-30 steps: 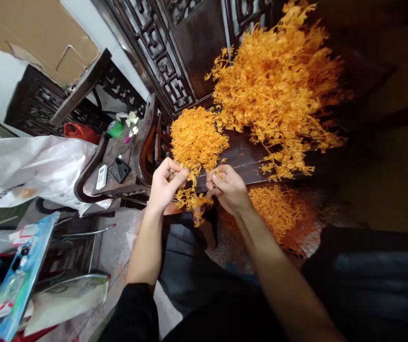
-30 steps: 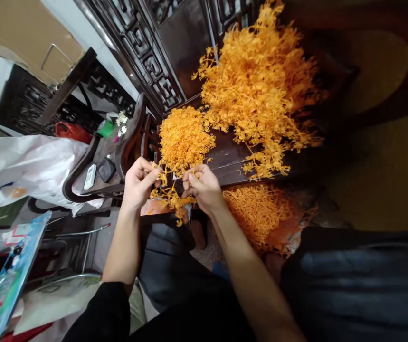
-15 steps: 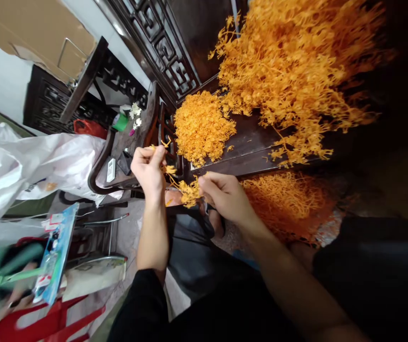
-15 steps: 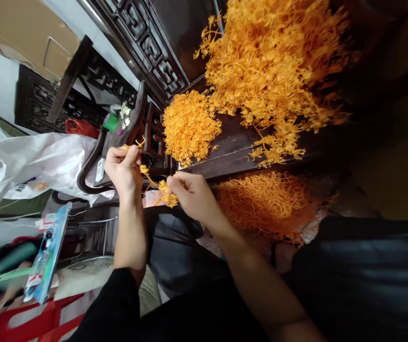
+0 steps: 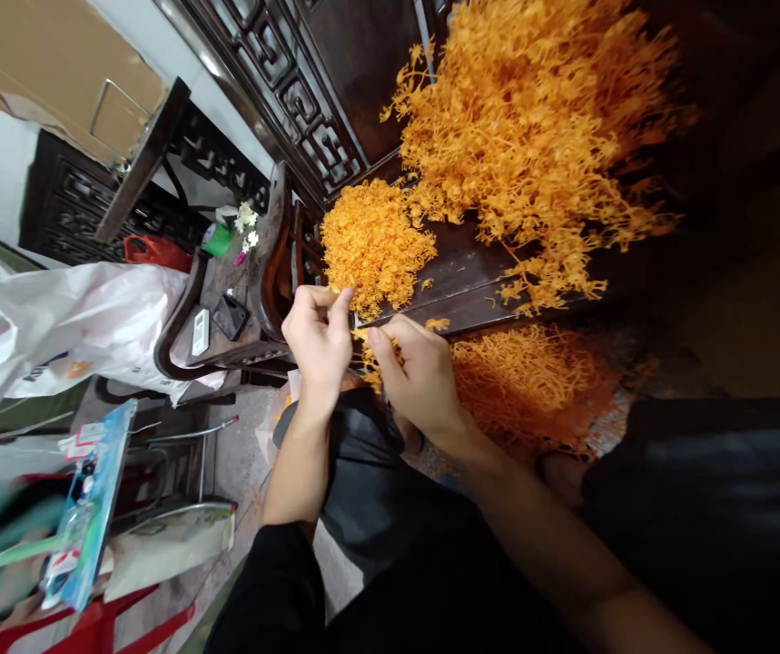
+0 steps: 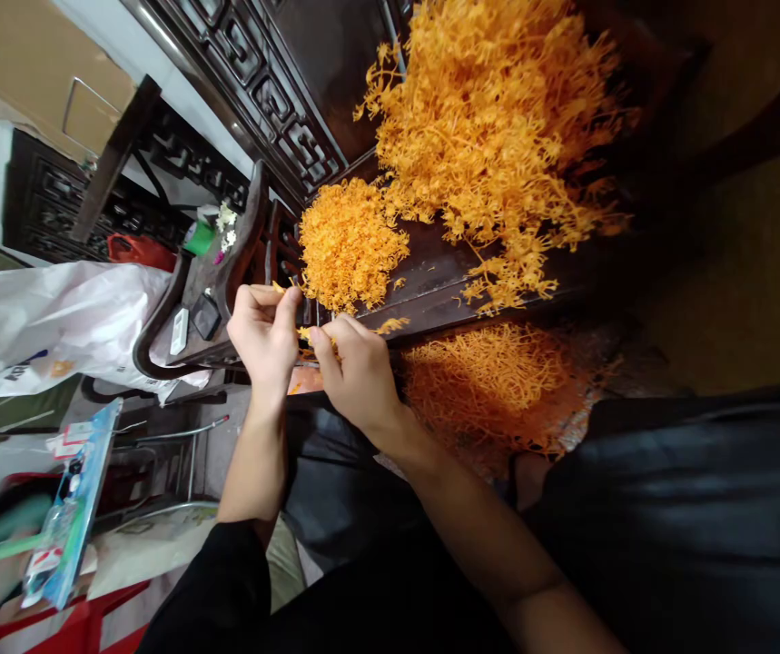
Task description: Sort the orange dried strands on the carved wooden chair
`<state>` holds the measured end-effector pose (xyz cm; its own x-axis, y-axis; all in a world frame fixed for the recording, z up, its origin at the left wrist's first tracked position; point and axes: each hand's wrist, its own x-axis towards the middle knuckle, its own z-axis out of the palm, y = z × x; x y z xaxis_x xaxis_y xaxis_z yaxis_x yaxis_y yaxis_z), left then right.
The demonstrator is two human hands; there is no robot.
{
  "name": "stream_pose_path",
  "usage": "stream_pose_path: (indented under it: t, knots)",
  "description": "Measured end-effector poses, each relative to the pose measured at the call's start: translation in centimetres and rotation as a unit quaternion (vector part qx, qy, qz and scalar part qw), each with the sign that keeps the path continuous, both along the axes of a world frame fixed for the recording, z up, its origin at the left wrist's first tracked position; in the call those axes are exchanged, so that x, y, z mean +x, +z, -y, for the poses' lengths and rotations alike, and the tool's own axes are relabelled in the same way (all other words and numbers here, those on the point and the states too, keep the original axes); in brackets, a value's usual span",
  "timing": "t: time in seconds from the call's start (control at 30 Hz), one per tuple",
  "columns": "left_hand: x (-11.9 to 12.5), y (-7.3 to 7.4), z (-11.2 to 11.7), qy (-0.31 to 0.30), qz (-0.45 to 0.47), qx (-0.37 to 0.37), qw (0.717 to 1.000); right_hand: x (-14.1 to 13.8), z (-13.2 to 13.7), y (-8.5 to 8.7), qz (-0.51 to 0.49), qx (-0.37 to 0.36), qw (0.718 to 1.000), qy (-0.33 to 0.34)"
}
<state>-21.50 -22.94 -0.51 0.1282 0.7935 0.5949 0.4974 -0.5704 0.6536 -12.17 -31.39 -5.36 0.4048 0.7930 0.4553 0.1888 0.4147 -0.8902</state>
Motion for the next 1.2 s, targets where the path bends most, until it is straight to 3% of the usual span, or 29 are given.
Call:
stream_pose_path:
  t: [0.1, 0.2, 0.33, 0.43, 0.53, 0.63, 0.73, 0.8, 0.87, 0.97, 1.07, 1.13, 1.2]
  knots:
    - [-0.9, 0.3, -2.3, 0.045, 0.078, -0.011, 0.996, 0.0, 1.5, 1.2, -0.016, 0.065, 0.997, -0.025]
    - [-2.4, 1.5, -4.1, 0.043, 0.233, -0.112, 0.965, 0.8, 2.3, 1.9, -0.069, 0.022, 0.997, 0.038]
    - [-2.8, 3.1, -3.2, -0.085, 0.354, -0.245, 0.898, 1.8, 1.4, 1.2, -0.175, -0.116, 0.958, 0.193]
    - [-2.0, 3.7, -1.2, -0.183, 0.387, -0.29, 0.856, 1.9, 0.3, 0.0, -0.245, -0.131, 0.939, 0.2]
    - [-1.1, 3.8, 0.3, -0.244, 0.398, -0.296, 0.833, 1.8, -0.3, -0.6, -0.247, -0.109, 0.944, 0.192]
    - [0.1, 3.5, 1.2, -0.254, 0.375, -0.286, 0.844, 1.3, -0.5, -0.4, -0.151, -0.079, 0.972, 0.164]
    - [1.2, 2.7, 1.9, -0.22, 0.318, -0.249, 0.888, 0.4, -0.5, 0.0, -0.052, -0.052, 0.989, 0.129]
    - [1.8, 2.2, 2.4, -0.193, 0.271, -0.214, 0.918, -0.2, -0.4, 0.3, -0.045, -0.058, 0.992, 0.099]
    - [2.3, 1.9, 2.9, -0.175, 0.242, -0.183, 0.937, -0.7, -0.3, 0.3, -0.082, -0.078, 0.992, 0.055]
    - [2.3, 2.1, 3.2, -0.155, 0.245, -0.184, 0.939, -0.4, -0.7, -0.2, -0.156, -0.083, 0.984, -0.001]
    - [0.9, 3.3, 2.3, -0.147, 0.287, -0.206, 0.924, 1.4, -1.6, -1.5, -0.228, -0.086, 0.969, -0.03]
    - [-0.8, 4.4, 1.3, -0.147, 0.33, -0.177, 0.916, 3.2, -2.3, -2.4, -0.306, -0.095, 0.946, -0.042]
    - [-2.3, 5.3, 0.4, -0.147, 0.359, -0.152, 0.909, 4.4, -2.6, -2.8, -0.381, -0.096, 0.919, -0.014]
